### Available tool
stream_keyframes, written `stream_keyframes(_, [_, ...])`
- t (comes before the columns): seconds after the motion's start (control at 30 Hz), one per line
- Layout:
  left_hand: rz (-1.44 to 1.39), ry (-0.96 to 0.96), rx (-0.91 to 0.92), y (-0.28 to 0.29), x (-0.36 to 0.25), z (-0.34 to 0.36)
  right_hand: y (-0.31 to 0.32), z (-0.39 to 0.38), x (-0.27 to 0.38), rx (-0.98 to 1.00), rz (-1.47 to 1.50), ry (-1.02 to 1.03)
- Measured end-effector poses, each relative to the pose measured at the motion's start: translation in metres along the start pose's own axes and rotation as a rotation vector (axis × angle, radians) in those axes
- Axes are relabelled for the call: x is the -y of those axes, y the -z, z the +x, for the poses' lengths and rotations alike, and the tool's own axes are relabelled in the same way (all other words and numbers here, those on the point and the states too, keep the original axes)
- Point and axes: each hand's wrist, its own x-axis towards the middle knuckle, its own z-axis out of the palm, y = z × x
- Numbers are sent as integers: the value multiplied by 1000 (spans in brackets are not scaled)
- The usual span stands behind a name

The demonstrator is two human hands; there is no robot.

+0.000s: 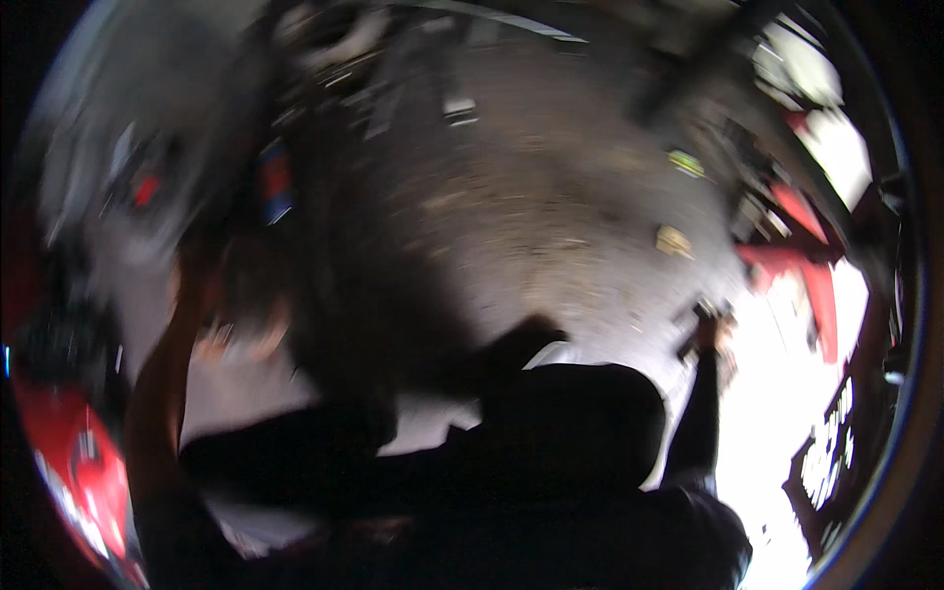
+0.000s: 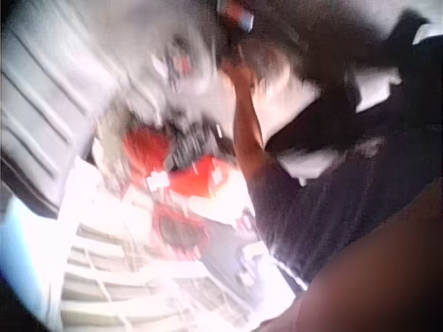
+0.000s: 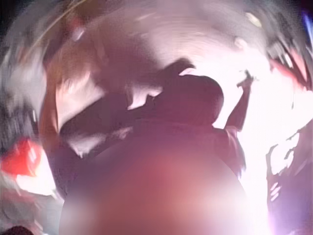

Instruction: The person sits on the garage floor and works on the underside of a lifted vehicle, handling a metal plate and using a wrench on suspension components. They move between the wheel well and the undercarriage, manipulating bolts and parts with hand tools.

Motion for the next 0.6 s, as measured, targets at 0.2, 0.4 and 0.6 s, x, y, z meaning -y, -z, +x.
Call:
stream_keyframes(0.2, [387, -2, -252, 66, 81, -34, -7, 6, 63, 94, -86, 96])
stream_keyframes(0.4, [-88, 434, -245, 109, 89, -73, -8, 22, 133, 68, 28, 327])
stream_keyframes(0.6, [-190, 495, -71, 73, 83, -90, 4, 17, 178, 108, 144, 365])
